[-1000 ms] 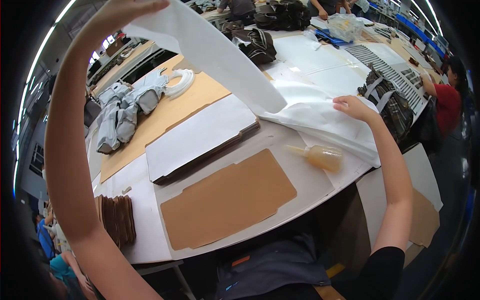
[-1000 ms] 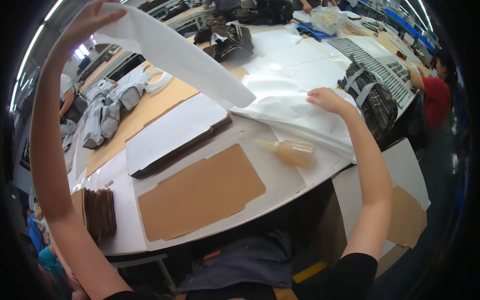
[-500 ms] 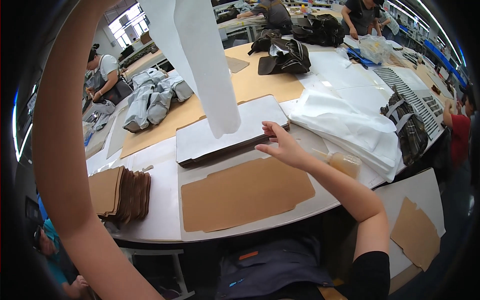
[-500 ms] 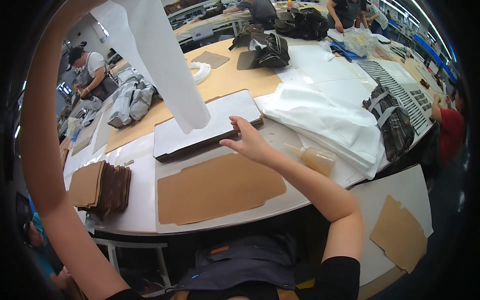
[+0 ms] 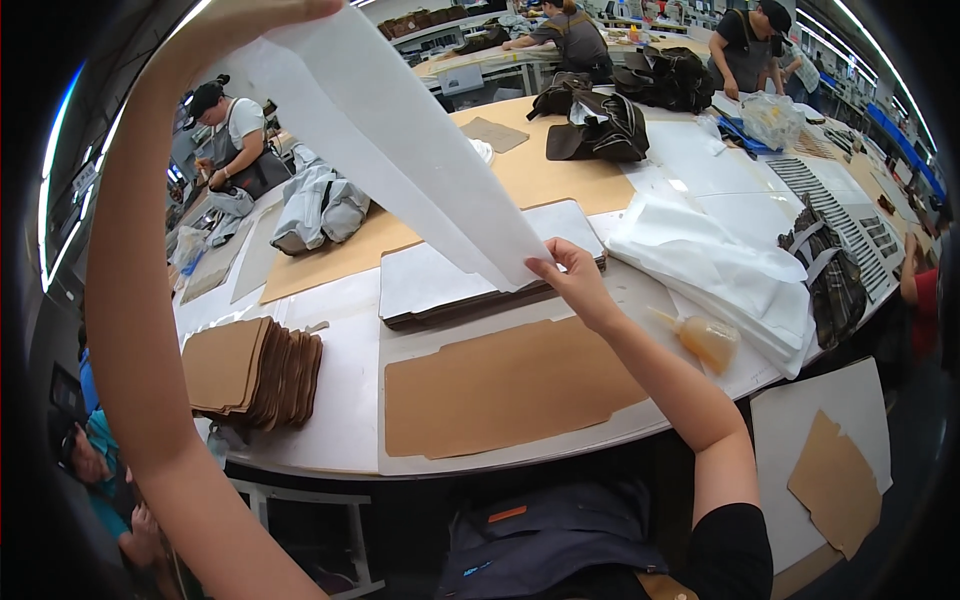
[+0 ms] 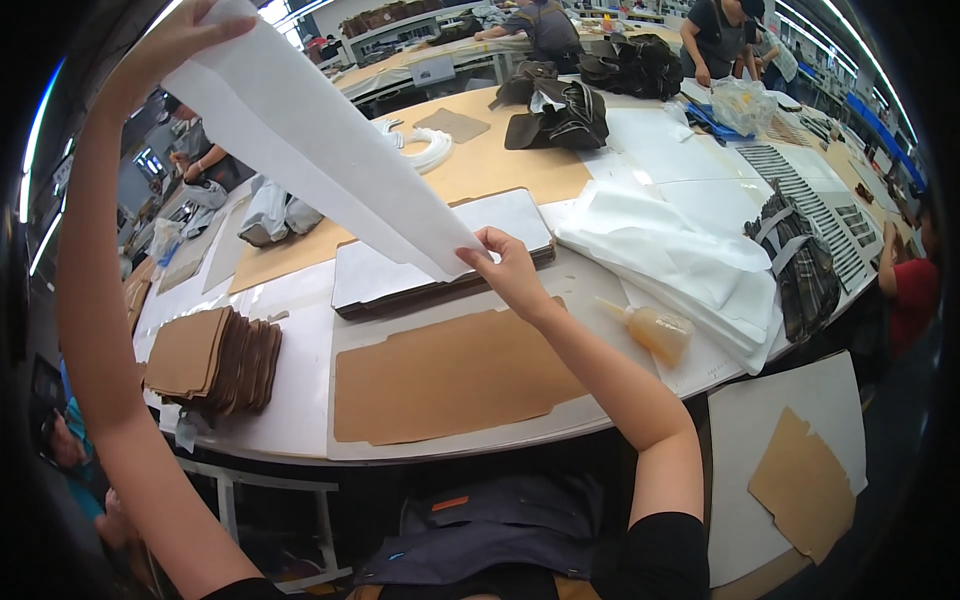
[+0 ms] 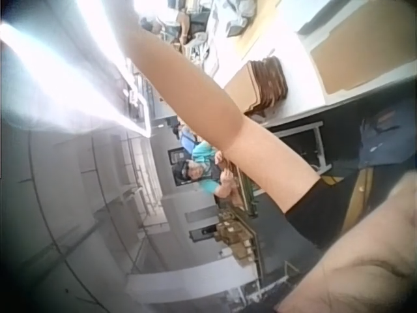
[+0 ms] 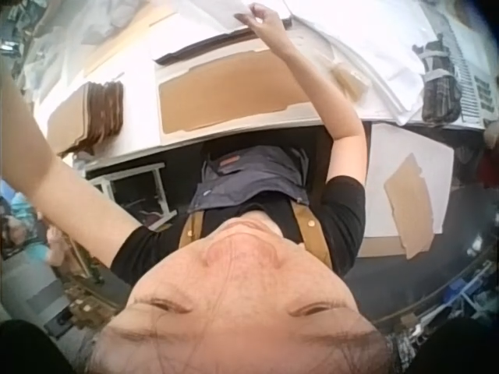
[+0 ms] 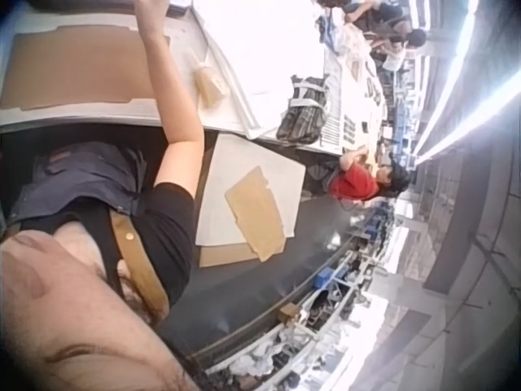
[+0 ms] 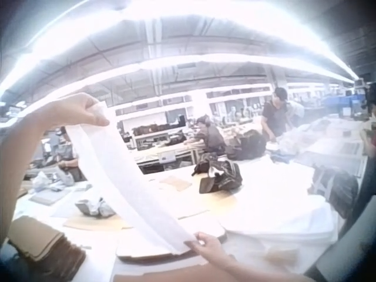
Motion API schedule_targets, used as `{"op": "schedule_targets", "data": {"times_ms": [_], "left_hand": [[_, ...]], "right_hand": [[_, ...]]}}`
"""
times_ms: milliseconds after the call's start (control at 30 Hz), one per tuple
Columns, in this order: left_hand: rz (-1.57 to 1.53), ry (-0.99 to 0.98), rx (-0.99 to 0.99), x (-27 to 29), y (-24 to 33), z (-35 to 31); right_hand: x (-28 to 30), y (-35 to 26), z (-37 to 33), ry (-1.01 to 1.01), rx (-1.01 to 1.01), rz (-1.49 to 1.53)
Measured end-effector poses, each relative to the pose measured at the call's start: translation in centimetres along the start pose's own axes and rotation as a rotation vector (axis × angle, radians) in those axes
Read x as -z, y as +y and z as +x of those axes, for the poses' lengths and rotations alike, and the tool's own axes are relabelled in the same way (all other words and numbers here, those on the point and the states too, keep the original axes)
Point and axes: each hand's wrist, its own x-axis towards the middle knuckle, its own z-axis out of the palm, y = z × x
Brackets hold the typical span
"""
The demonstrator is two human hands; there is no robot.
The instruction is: Applying glue along the edge of a leather component and lining it with a white protective paper lining layer.
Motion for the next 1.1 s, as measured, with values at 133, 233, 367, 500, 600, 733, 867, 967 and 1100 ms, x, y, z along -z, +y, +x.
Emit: {"op": "schedule_targets", "data": {"times_ms": [133,233,367,500,600,733,867,967,1100], "left_hand": [[-0.104,0.061,-0.062,-1.5,-9.1,-0.4],[-0.401,-0.008,0.084,-4.2,-12.3,-2.5],[-0.943,-0.032,0.095,-10.3,-16.3,-4.3],[-1.126,-0.071,0.137,-14.5,-16.7,-6.1],[-1.218,-0.106,0.152,-16.9,-16.2,-6.5],[-1.241,-0.059,0.172,-19.3,-14.6,-7.6],[-1.193,0.033,0.218,-22.9,-14.2,-7.6],[-1.295,0.085,0.28,-24.8,-13.5,-7.8],[-1.156,0.274,0.218,-26.0,-12.0,-8.4]], "right_hand": [[2.4,-2.7,-1.3,0.02,0.013,0.185],[4.9,-5.3,-2.3,0.064,-0.011,0.208],[8.5,-7.0,-2.7,0.198,0.073,0.091],[10.8,-8.8,-3.8,0.247,0.027,0.109],[12.7,-8.7,-4.4,0.267,0.035,0.055],[11.9,-10.7,-5.6,0.34,0.042,0.038],[12.2,-10.7,-6.3,0.389,0.072,-0.081],[12.7,-10.7,-7.5,0.432,0.1,-0.196],[13.9,-10.6,-9.6,0.458,0.142,-0.248]]}}
